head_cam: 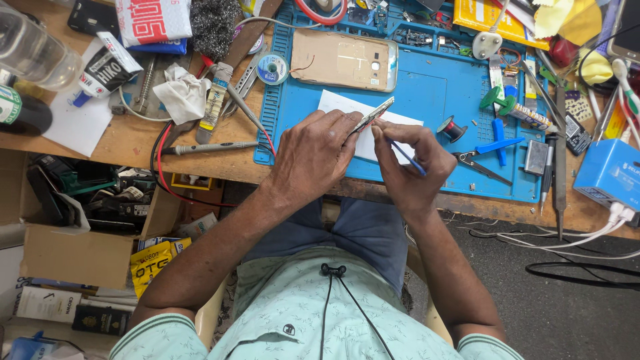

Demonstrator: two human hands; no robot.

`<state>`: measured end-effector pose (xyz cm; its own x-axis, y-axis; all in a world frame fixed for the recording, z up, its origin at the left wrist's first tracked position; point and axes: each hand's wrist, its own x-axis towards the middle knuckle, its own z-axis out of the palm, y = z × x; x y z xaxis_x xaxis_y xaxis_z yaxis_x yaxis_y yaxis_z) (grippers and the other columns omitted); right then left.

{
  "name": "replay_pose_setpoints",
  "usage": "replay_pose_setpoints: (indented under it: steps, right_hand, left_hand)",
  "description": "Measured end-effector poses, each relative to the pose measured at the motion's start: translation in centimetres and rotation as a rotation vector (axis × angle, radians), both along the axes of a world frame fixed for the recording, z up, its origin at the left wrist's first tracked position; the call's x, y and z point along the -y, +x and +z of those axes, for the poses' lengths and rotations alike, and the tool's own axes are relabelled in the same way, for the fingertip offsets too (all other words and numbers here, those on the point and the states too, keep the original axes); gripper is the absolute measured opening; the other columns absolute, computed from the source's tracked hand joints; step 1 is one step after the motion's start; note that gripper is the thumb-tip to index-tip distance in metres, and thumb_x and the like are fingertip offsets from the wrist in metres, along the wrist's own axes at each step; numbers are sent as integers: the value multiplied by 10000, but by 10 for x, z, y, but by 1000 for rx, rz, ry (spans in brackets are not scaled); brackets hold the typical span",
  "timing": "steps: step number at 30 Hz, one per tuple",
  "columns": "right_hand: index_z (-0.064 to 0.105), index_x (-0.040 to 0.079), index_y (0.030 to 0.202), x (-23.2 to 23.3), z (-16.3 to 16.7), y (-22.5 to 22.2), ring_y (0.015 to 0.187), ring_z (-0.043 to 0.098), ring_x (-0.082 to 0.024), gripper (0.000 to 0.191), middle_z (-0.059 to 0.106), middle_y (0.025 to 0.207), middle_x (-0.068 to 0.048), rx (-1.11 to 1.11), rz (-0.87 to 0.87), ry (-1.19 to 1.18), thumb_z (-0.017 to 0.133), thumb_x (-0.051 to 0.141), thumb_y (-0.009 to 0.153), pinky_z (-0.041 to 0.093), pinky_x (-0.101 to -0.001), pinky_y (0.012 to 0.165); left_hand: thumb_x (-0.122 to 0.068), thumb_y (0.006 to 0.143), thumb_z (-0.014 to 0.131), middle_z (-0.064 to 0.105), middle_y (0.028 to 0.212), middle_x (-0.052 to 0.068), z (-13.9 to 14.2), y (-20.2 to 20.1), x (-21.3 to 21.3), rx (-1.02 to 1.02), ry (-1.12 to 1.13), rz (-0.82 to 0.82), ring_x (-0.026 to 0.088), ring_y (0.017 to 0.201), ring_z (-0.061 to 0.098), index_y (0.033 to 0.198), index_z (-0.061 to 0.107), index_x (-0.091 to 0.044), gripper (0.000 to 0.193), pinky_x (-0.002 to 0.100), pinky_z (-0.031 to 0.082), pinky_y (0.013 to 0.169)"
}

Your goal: The person repairs a smartphone at a workbench. They pry open the phone with a blue pry tool, use tweezers to work on the internal board, lift and reposition the phone, scrape and clean components, and apply liquid from a small bottle onto the opened device.

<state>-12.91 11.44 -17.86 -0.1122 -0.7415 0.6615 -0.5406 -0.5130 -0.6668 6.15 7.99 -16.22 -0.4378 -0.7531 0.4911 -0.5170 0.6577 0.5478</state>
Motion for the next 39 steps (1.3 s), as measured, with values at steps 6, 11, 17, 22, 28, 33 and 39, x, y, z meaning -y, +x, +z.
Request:
replay_pose_setpoints:
  steps: [6,11,17,22,28,33,39]
  right_hand:
    - [650,-32,1020,-4,-1,-4,961,733,-137,169,756,1009,-136,33,-23,43,809,-77,983,602,-272,875]
    - [625,-29,1000,-1,0,-4,977,773,-157,192,758,1004,-131,68,-56,38,814,-58,1004,638,-277,877]
    - [648,-32,1001,-3,1,-5,972,773,-172,167,744,1010,-135,86,-60,73,812,-59,1003,632,-278,857]
    - [641,-27,998,-6,-2,-4,887,738,-145,186,761,1005,-127,-19,-56,10,820,-77,1008,590,-252,801]
    - [640,-16,1022,-13,-1,-1,929,748,-126,184,749,1014,-115,96,23,12,818,-56,999,614,-250,816]
    - [646,-29,1003,-16,2,4,924,739,-139,183,759,983,-124,-5,13,43,824,-64,981,598,-249,791]
    - [632,-44,1013,-14,2,11,938,749,-160,172,750,1002,-137,18,56,29,800,-70,984,612,-264,821]
  left_hand:
    - [-120,938,692,720,1017,120,-1,-1,-1,2,-18,-3,298,901,689,1221,685,-26,299,422,577,772]
    - [-118,932,692,722,1002,119,-2,-3,-2,24,-3,-1,296,884,689,1212,687,-25,296,417,579,750]
    - [-116,938,691,725,1014,121,-1,-3,-3,17,-23,2,290,883,691,1205,689,-27,281,413,577,744]
    - [-119,938,691,725,1007,126,-2,-2,-4,4,-27,-7,302,885,688,1210,688,-23,289,425,576,761]
    - [-120,955,682,723,1010,139,0,-1,-4,-13,-12,-16,314,887,686,1211,683,-10,278,438,568,764]
    - [-122,947,685,729,980,135,-1,-1,-5,-33,-23,-13,315,870,686,1171,692,-18,247,442,563,750]
    - [-133,946,696,731,931,127,-5,0,-4,-17,15,-4,297,824,683,1137,698,-21,221,436,557,716]
